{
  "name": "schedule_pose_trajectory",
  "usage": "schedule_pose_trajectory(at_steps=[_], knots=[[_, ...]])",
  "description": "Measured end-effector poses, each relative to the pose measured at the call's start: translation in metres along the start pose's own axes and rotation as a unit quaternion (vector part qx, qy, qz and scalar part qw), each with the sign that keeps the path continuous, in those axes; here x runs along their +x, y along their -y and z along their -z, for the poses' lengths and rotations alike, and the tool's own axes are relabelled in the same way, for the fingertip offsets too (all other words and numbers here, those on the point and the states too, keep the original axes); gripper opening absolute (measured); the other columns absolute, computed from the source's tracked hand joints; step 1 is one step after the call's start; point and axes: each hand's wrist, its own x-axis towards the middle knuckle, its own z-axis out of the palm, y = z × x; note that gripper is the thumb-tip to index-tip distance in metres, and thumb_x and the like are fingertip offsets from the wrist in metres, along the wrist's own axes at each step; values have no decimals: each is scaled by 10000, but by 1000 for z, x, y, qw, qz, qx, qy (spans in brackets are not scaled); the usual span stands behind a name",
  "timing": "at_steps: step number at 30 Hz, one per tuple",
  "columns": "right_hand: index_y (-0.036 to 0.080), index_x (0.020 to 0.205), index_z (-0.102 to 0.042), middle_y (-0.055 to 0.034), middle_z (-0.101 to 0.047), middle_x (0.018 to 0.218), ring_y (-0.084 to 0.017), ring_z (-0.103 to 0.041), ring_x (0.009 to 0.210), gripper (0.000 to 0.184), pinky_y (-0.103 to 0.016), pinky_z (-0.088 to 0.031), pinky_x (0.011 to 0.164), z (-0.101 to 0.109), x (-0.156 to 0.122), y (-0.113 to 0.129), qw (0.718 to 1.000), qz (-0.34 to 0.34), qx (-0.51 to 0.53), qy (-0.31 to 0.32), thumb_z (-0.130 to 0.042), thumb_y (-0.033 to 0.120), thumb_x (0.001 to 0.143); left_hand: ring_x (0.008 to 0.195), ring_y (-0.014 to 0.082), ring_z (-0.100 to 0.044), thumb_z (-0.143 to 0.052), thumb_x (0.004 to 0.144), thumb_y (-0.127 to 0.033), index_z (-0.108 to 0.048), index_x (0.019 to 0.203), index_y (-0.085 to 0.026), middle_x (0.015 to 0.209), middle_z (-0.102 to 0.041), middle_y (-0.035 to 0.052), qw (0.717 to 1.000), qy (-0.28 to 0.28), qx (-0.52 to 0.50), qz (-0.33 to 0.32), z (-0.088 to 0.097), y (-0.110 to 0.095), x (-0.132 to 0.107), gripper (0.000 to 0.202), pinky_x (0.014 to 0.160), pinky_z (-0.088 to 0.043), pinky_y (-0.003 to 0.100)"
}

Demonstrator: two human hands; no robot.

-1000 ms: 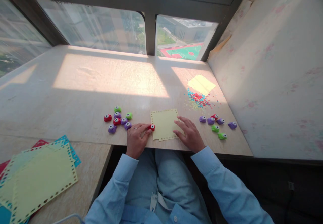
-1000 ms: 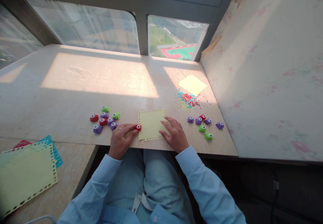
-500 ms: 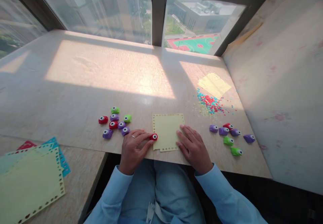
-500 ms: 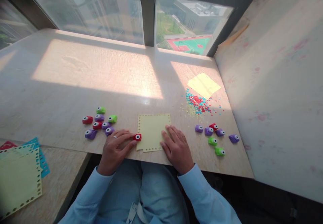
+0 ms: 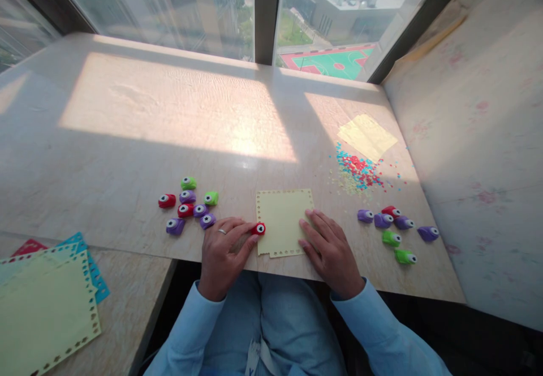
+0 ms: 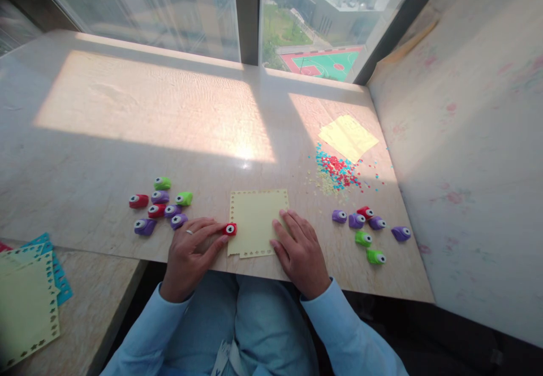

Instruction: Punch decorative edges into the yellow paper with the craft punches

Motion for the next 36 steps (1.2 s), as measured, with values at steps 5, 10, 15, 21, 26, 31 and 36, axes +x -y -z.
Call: schedule_pose_trajectory(at_steps=[5,10,15,21,26,31,36], knots=[[277,1380,-542,-108,-545,1426,-298,-481,1343,437,-534,-445,1060,-1,0,0,1000,-4,11,-4,-546,295,943,1006,244,-629,-606,890,-441,-712,1062,-262,1020,-731,51,1000,-1,-2,10,1,-1,0,270,920,-488,433],[274,1440,-452,-120,-538,1426,-288,-498,1327,495,-531,-462,1055,2,0,-1,997,-30,58,-39,-533,293,952,1012,245,-633,-605,888,-439,-683,1082,-256,1041,-728,48,1000,6,-10,16,2,-1,0,278,900,-493,416],[256,1386,-494,-128,-586,1354,-282,-542,1272,435,-523,-479,1037,6,0,-2,990,-58,103,-75,-524,260,953,1008,235,-640,-622,881,-414,-670,1094,-245,1034,-723,44,999,-6,-36,31,3,-2,-1,276,913,-496,406],[251,1329,-535,-129,-612,1299,-278,-569,1223,379,-515,-495,1009,7,2,-1,989,-66,108,-80,-527,257,951,857,179,-655,-596,893,-411,-668,1032,-202,958,-703,48,982,-56,-116,140,6,-12,3,261,778,-542,313],[238,1292,-556,-132,-628,1262,-275,-587,1191,344,-496,-500,997,7,3,-2,986,-74,117,-97,-527,257,951,696,172,-627,-634,810,-540,-655,853,-179,760,-679,34,972,1,-118,202,5,-20,21,365,645,-511,287],[224,1293,-556,-133,-644,1228,-272,-599,1164,347,-488,-510,977,5,2,-4,984,-70,120,-109,-534,275,950,643,154,-584,-578,809,-604,-595,768,-190,702,-645,10,955,35,-119,268,1,-26,32,417,607,-459,269],[220,1274,-572,-130,-656,1197,-266,-608,1140,335,-480,-513,969,2,1,-6,981,-74,131,-119,-537,300,951,610,143,-541,-576,790,-600,-580,723,-195,660,-620,-3,956,30,-102,274,-2,-30,31,411,597,-417,262]])
